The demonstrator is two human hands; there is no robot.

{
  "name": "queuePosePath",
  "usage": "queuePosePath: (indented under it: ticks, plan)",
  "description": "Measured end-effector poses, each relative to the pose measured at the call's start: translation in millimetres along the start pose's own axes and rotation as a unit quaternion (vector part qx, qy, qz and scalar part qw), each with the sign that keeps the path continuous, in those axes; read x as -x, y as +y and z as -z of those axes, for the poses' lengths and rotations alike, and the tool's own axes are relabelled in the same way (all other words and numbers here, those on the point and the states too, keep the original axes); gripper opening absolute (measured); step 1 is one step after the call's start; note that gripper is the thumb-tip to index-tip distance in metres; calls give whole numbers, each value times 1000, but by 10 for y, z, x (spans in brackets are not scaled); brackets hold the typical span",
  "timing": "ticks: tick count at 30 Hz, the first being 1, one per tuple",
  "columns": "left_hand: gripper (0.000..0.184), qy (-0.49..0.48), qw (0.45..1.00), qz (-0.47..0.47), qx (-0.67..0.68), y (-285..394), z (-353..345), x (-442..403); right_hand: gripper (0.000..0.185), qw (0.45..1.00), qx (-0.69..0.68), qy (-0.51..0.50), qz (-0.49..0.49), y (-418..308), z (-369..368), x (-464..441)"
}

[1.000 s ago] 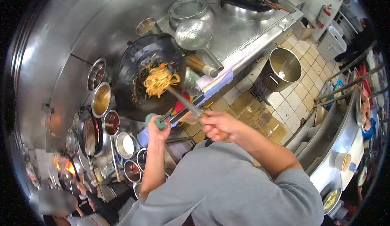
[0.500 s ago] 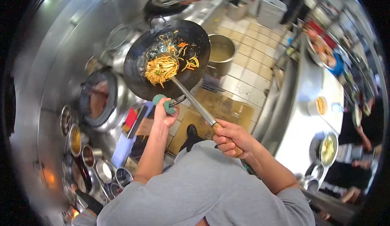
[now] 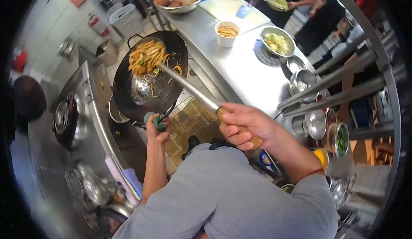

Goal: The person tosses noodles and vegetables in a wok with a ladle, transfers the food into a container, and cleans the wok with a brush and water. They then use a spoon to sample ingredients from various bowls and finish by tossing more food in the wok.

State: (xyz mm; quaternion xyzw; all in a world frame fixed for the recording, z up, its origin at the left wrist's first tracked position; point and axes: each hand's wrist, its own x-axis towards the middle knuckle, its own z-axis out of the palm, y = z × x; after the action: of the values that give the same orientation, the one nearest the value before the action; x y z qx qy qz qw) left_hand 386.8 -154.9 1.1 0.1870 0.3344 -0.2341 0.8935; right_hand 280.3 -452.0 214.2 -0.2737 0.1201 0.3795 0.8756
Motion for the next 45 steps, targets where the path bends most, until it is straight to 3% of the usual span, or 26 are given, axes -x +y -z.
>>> queuePosePath:
  ticks: [4,11,13,20,22,27,31,33,37,43,45]
  plan:
    - [10,-54,997,35,-49,85,-288,-421,37,992,-70,22,101,-153,-94,181]
    - [11,-22,994,21,-107,153,-997,-1008,47,962,-124,80,228,-401,81,372]
    - [8,-96,986,29,-130,214,-1023,-1303,46,957,-122,95,247,-484,163,410]
    - [6,-88,982,-4,-165,254,-1400,-1411,42,943,-116,150,274,-757,625,447]
    - [6,-80,982,-14,-170,235,-1489,-1391,16,944,-63,178,272,-793,751,445]
    - [9,-65,982,-20,-175,154,-1795,-1414,9,937,-22,228,263,-851,1103,234]
    - [8,-104,979,-15,-176,33,-2006,-1480,16,885,145,372,240,-775,1243,-127]
    - [9,-124,978,-19,-169,-27,-2064,-1540,38,851,234,418,215,-641,1346,-373]
    - [9,-107,983,-24,-145,-166,-2188,-1568,33,831,287,427,213,-461,1474,-570]
    - [10,-111,980,-41,-160,-281,-2289,-1408,45,796,360,421,247,-463,1644,-610]
    - [11,-132,979,-32,-152,-287,-2277,-1398,53,677,487,484,267,-456,1802,-677]
